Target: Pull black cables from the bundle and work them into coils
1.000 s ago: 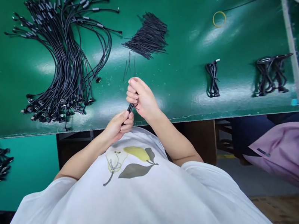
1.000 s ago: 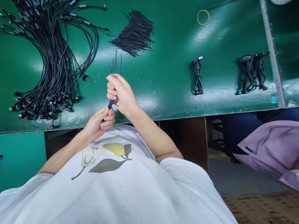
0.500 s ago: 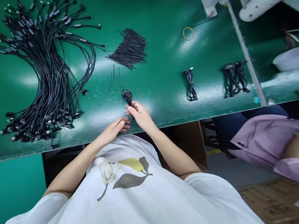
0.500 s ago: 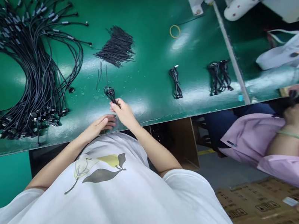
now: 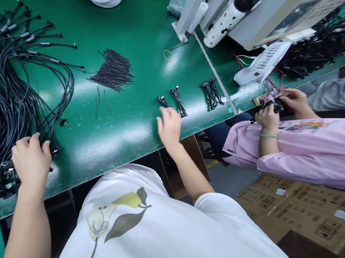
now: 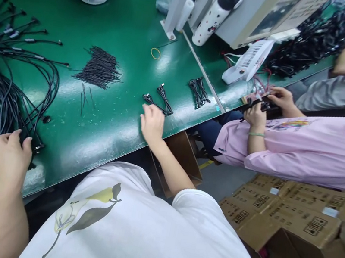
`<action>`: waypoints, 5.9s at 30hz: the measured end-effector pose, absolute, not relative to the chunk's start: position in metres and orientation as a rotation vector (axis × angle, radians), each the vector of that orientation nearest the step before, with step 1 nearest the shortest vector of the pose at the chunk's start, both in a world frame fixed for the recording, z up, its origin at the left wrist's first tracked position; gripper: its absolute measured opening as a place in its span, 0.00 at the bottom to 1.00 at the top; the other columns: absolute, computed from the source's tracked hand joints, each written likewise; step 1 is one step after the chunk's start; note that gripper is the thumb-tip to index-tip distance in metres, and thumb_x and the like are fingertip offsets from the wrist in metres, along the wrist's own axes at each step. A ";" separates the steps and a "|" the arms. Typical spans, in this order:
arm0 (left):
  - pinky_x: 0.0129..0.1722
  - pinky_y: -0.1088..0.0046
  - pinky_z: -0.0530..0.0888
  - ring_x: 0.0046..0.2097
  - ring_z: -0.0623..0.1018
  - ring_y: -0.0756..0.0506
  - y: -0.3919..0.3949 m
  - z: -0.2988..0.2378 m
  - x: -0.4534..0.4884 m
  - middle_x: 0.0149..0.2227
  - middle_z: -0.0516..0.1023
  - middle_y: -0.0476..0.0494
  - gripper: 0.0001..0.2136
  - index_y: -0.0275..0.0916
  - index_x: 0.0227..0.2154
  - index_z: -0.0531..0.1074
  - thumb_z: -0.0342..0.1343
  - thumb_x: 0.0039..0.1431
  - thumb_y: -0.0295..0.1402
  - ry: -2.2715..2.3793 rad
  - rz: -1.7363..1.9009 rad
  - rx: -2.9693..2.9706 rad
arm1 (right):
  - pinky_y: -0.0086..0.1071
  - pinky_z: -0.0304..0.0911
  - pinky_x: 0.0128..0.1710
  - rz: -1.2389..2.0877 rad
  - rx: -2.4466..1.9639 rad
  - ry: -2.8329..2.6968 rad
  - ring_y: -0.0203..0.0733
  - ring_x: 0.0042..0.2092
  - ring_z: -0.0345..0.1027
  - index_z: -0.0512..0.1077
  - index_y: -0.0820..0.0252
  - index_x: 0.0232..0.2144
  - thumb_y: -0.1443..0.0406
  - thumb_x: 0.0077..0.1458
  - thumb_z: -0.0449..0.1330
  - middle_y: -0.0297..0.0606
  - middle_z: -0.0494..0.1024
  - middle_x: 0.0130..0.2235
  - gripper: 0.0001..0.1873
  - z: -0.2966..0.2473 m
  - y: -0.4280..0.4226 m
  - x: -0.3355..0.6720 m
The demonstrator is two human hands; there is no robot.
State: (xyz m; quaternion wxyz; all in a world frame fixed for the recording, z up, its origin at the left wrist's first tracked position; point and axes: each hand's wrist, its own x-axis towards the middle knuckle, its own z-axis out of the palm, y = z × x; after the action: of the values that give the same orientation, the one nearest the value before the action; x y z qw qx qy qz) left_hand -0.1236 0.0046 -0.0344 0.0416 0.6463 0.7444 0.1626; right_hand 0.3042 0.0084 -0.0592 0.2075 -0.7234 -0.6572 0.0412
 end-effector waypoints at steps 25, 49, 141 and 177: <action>0.18 0.81 0.55 0.20 0.56 0.57 -0.128 0.070 -0.115 0.20 0.54 0.56 0.10 0.35 0.30 0.71 0.62 0.55 0.38 1.226 1.324 0.452 | 0.39 0.63 0.49 0.571 -0.761 -2.850 0.47 0.48 0.67 0.72 0.68 0.44 0.68 0.64 0.51 0.51 0.73 0.47 0.12 0.004 0.137 -0.032; 0.12 0.91 0.59 0.19 0.61 0.59 -0.180 0.073 -0.198 0.19 0.58 0.54 0.21 0.37 0.16 0.67 0.63 0.52 0.47 1.136 1.870 0.616 | 0.28 0.62 0.46 0.446 -0.585 -2.314 0.33 0.41 0.70 0.73 0.60 0.45 0.62 0.62 0.55 0.31 0.77 0.41 0.12 0.207 0.094 0.075; 0.52 0.51 0.74 0.50 0.77 0.39 -0.105 0.025 -0.026 0.40 0.77 0.39 0.20 0.36 0.23 0.63 0.59 0.56 0.47 0.972 0.941 0.304 | 0.27 0.68 0.39 2.151 -0.839 -0.486 0.34 0.36 0.70 0.69 0.61 0.30 0.53 0.50 0.67 0.33 0.72 0.29 0.18 0.024 -0.012 0.097; 0.31 0.70 0.74 0.27 0.70 0.51 -0.068 0.033 -0.003 0.25 0.64 0.51 0.15 0.35 0.32 0.70 0.65 0.52 0.41 0.913 0.698 0.339 | 0.19 0.33 0.15 2.064 -0.787 -0.622 0.24 0.18 0.35 0.58 0.57 0.29 0.51 0.59 0.58 0.21 0.51 0.20 0.19 0.037 0.006 0.106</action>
State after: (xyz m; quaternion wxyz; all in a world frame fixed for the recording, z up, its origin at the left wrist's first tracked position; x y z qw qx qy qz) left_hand -0.0035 -0.0684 0.0325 0.8258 0.1598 0.4297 0.3284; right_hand 0.1063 0.0059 0.0369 0.4110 -0.3126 -0.2470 0.8200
